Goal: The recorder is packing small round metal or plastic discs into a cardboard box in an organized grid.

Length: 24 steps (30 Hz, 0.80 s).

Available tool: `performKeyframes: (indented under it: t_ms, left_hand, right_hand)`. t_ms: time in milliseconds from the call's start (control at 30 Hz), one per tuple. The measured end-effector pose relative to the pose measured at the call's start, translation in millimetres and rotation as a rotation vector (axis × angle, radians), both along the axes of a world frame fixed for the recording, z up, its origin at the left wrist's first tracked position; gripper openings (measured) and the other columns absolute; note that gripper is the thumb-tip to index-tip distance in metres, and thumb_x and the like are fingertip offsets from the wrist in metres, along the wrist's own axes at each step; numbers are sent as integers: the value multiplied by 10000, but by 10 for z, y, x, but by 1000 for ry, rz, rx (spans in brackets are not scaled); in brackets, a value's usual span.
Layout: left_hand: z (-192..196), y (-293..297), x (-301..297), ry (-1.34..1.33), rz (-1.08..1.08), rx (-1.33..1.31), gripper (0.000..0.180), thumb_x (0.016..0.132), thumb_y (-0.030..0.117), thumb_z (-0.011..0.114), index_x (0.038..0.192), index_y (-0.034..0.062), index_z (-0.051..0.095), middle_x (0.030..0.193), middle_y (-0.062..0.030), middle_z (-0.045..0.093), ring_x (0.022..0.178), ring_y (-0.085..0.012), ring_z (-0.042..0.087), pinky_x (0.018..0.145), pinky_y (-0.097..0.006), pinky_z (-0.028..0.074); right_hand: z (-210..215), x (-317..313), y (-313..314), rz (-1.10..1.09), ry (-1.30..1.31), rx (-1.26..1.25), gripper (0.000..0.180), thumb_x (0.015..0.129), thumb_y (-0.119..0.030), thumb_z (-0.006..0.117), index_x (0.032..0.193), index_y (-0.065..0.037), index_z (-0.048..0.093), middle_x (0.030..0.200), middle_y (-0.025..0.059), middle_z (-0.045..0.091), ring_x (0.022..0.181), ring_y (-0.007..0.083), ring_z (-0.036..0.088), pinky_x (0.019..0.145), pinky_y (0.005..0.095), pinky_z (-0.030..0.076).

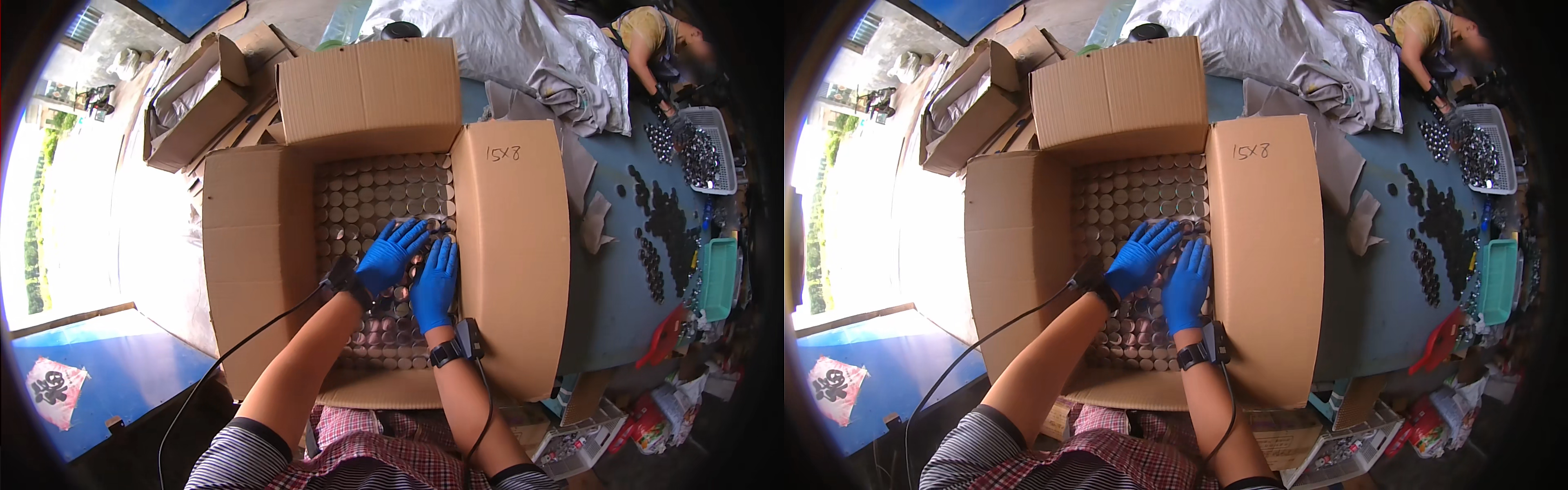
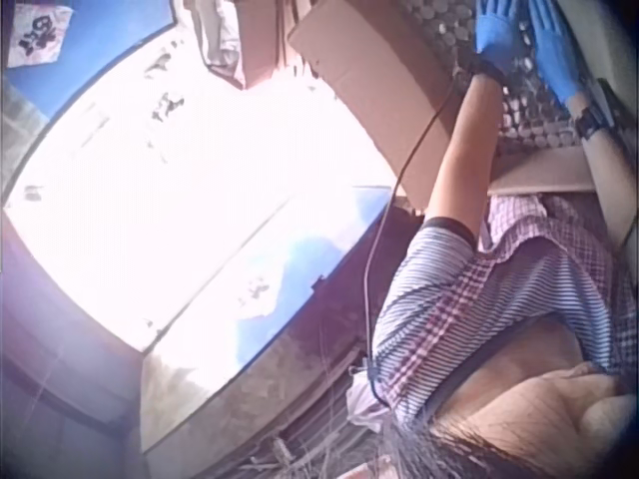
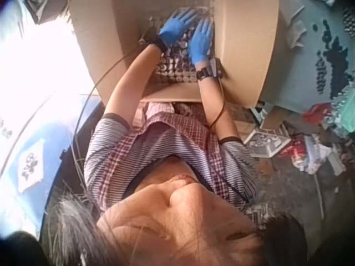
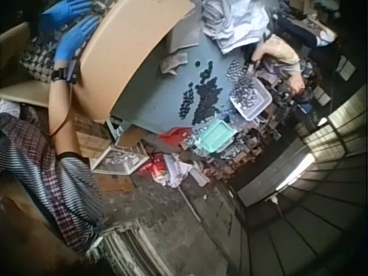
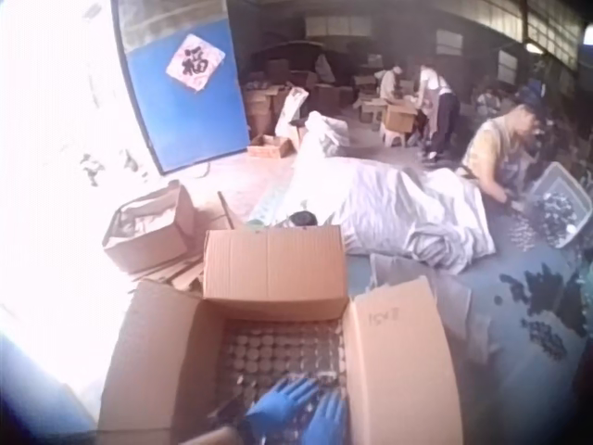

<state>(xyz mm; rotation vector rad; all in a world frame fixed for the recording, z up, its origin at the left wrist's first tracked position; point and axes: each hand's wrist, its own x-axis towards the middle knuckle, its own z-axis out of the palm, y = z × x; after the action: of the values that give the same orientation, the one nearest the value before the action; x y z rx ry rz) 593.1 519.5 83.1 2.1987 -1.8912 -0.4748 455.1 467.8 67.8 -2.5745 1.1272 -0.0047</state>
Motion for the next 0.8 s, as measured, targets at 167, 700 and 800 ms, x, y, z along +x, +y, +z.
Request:
performKeyframes:
  t_ms: [167, 700, 800]
  left_hand:
    - [-265, -75, 151, -22, -103, 82, 727, 859, 229, 576, 1531, 121, 321, 1610, -55, 267, 1482, -246, 242, 1218, -459, 156]
    - [-376, 15, 110, 57, -29, -18, 654, 916, 286, 561, 1521, 158, 349, 1602, -53, 290, 1476, -256, 266, 1204, -495, 170]
    - [-273, 13, 106, 57, -15, -25, 661, 910, 289, 572, 1518, 155, 351, 1593, -56, 308, 1469, -256, 282, 1202, -512, 168]
  right_hand:
    - [-179, 32, -23, 26, 87, -36, 710, 925, -279, 538, 1483, 78, 285, 1576, 231, 243, 1478, 366, 192, 1227, 435, 164]
    - [-135, 23, 43, -32, -52, 71, 696, 975, -319, 505, 1493, 76, 262, 1588, 249, 203, 1480, 391, 175, 1214, 472, 170]
    - [-57, 140, -49, -30, -172, 81, 701, 968, -315, 533, 1480, 90, 277, 1573, 272, 218, 1471, 407, 187, 1211, 471, 181]
